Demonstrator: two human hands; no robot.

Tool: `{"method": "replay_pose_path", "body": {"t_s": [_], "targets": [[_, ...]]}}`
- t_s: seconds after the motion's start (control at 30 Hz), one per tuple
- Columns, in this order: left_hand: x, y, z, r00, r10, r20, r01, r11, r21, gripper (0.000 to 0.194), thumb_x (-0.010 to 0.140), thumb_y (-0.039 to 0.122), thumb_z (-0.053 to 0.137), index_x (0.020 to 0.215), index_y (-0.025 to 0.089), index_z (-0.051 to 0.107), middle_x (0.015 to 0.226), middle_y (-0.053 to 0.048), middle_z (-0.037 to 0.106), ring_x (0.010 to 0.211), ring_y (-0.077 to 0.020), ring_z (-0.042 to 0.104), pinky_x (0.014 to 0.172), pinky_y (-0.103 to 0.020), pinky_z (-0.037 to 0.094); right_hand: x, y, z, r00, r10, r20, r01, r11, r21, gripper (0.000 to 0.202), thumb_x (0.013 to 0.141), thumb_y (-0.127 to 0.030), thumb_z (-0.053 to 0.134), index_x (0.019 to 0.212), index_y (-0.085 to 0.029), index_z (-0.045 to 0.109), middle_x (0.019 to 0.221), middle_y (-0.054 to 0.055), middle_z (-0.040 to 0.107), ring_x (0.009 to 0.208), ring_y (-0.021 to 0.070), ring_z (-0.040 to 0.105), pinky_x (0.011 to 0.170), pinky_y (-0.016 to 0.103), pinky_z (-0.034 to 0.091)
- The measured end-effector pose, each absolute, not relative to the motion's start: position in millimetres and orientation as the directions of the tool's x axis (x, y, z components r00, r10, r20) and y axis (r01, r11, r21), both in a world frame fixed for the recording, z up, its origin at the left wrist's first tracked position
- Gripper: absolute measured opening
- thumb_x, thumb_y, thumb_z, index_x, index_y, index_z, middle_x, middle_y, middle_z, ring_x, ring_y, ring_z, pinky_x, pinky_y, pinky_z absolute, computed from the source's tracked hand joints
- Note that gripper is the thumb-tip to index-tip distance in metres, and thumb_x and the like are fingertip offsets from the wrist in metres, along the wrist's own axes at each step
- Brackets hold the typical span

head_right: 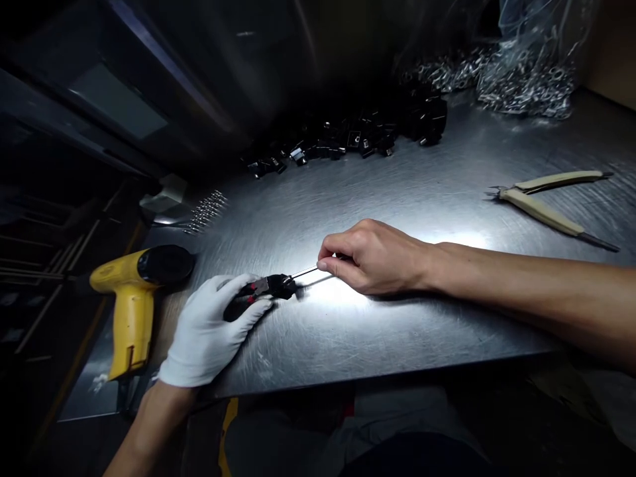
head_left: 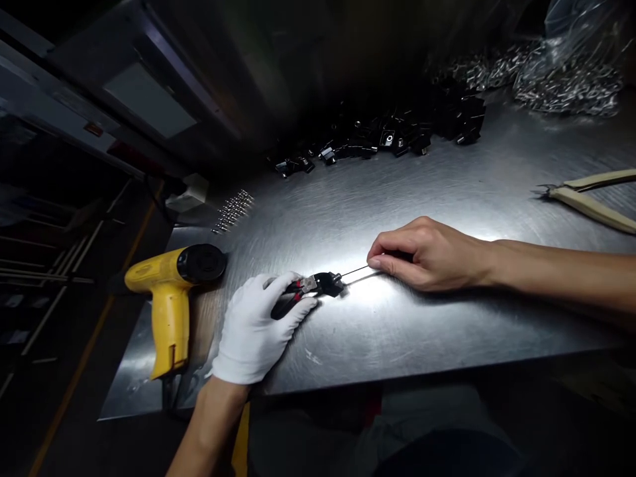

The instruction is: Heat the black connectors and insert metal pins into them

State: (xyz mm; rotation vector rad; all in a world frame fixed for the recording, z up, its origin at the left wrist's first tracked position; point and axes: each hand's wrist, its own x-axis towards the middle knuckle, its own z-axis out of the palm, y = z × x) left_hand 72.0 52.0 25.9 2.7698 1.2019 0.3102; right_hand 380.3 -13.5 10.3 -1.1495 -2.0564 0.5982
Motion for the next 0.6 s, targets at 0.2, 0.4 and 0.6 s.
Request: {"method": "replay_pose_path", "body": {"t_s": [0.2,0.4,0.6], "targets": [[71.2,53.5,25.2,0.688,0.708,0.163,0.688,-0.707,0.166,0.032,0.088,0.049,0.067,0.112,0.028,0.066,0.096,-0.003,0.065,0.087,-0.0212,0.06,0.08,-0.034,0.046,382.0,-10.6,10.2,-0.402,0.84,0.364,0.549,0.539,-0.639,0.019,0.099,-0.023,0.055,0.097,-0.014,0.072,0.074,-0.001,0.071,0.06,0.0094,0.06,0.057,0.024,0.044],[73.1,55.0,32.0,0.745,0.665,0.054,0.659,-0.746,0.1,0.034,0.089,0.05,0.065,0.115,0.028,0.064,0.095,-0.002,0.065,0.088,-0.0217,0.058,0.081,-0.035,0.044,382.9,-8.7,9.9,-0.516,0.773,0.369,0.533,0.627,-0.568,0.02,0.099,-0.022,0.053,0.102,-0.014,0.071,0.074,-0.001,0.07,0.061,0.0107,0.061,0.054,0.026,0.041],[70.4,58.4,35.2,0.772,0.635,-0.016,0.635,-0.771,0.052,0.04,0.089,0.055,0.063,0.118,0.028,0.062,0.096,-0.003,0.063,0.088,-0.0222,0.057,0.08,-0.036,0.043,379.7,-10.6,9.6,-0.532,0.776,0.339,0.527,0.617,-0.584,0.017,0.097,-0.02,0.056,0.103,-0.013,0.071,0.071,-0.003,0.069,0.059,0.0101,0.059,0.053,0.025,0.039]]}}
